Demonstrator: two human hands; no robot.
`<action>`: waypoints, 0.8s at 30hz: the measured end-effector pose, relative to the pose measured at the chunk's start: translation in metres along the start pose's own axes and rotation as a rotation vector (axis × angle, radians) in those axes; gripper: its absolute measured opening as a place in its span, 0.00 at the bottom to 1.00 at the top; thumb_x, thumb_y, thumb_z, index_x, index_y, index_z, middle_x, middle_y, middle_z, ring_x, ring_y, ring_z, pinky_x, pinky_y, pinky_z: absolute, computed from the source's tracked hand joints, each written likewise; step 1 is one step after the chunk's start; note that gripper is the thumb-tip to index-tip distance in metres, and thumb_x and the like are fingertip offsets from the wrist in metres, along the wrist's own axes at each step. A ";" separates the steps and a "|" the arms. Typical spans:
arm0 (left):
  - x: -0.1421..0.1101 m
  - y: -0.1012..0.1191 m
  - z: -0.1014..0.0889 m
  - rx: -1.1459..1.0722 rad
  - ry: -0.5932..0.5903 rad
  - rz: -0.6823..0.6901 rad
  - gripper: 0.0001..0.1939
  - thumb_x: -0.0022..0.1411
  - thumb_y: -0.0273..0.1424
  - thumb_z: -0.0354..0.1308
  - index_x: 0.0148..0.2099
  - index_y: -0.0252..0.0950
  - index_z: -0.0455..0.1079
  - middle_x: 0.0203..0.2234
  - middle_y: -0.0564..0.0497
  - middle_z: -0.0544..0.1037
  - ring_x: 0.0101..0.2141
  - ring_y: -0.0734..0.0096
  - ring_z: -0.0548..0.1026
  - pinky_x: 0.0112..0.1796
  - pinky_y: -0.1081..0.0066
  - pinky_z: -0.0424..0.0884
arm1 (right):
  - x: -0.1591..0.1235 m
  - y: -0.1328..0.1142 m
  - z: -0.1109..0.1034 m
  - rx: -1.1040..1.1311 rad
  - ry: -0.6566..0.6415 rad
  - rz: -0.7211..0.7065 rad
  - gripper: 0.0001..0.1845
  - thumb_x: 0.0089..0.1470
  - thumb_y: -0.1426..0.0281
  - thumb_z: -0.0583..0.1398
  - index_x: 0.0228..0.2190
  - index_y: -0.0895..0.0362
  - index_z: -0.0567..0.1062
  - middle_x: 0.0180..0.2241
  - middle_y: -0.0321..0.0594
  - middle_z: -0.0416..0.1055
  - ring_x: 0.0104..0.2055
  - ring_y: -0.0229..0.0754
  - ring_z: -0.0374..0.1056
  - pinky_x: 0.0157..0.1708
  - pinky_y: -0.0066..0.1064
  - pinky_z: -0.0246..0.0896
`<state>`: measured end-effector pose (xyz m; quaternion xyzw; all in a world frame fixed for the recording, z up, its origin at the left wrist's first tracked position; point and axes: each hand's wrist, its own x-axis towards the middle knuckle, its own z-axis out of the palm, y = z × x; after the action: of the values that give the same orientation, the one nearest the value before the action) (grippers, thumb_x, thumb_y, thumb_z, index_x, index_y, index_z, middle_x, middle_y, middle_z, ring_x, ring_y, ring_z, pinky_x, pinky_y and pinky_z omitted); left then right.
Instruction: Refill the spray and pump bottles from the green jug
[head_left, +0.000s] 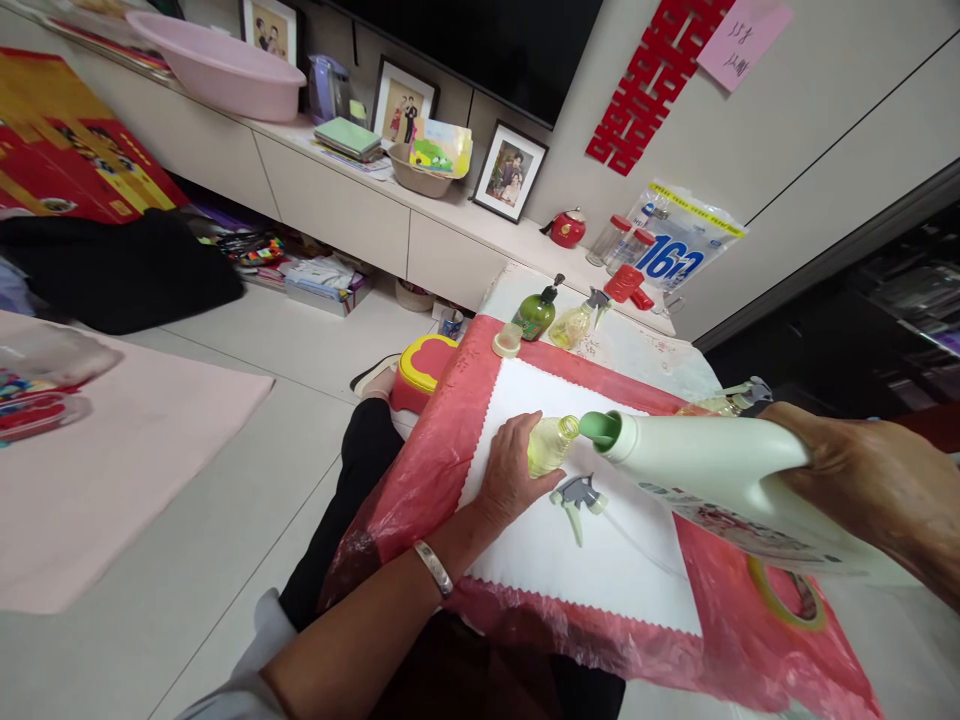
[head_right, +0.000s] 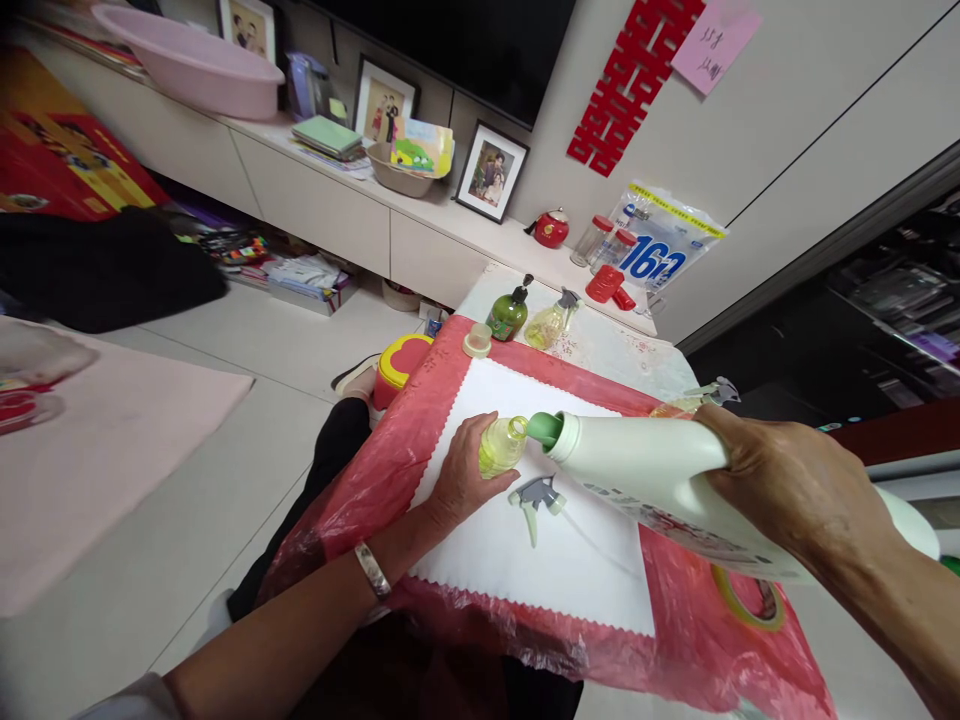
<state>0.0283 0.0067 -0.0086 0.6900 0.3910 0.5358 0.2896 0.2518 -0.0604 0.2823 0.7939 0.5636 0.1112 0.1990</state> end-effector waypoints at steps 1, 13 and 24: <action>0.000 0.000 0.000 0.001 0.002 0.004 0.46 0.48 0.32 0.73 0.65 0.37 0.56 0.57 0.38 0.72 0.57 0.46 0.72 0.57 0.47 0.70 | 0.000 -0.001 -0.001 -0.003 -0.026 0.016 0.21 0.41 0.55 0.54 0.40 0.37 0.75 0.30 0.32 0.73 0.30 0.45 0.68 0.29 0.34 0.53; -0.001 0.000 0.001 0.006 0.007 0.002 0.46 0.48 0.32 0.73 0.65 0.38 0.56 0.57 0.39 0.72 0.56 0.46 0.72 0.57 0.47 0.70 | -0.002 -0.007 -0.011 -0.033 -0.142 0.077 0.22 0.46 0.58 0.54 0.45 0.35 0.73 0.35 0.31 0.73 0.36 0.47 0.69 0.32 0.35 0.56; -0.001 -0.001 0.002 0.003 -0.010 -0.009 0.46 0.48 0.32 0.73 0.66 0.39 0.55 0.57 0.39 0.71 0.57 0.46 0.72 0.57 0.47 0.70 | -0.001 -0.007 -0.012 -0.005 -0.115 0.070 0.25 0.39 0.53 0.52 0.41 0.37 0.74 0.34 0.33 0.73 0.35 0.47 0.67 0.32 0.36 0.56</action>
<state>0.0297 0.0062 -0.0104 0.6913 0.3934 0.5306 0.2928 0.2406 -0.0568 0.2904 0.8178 0.5227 0.0740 0.2289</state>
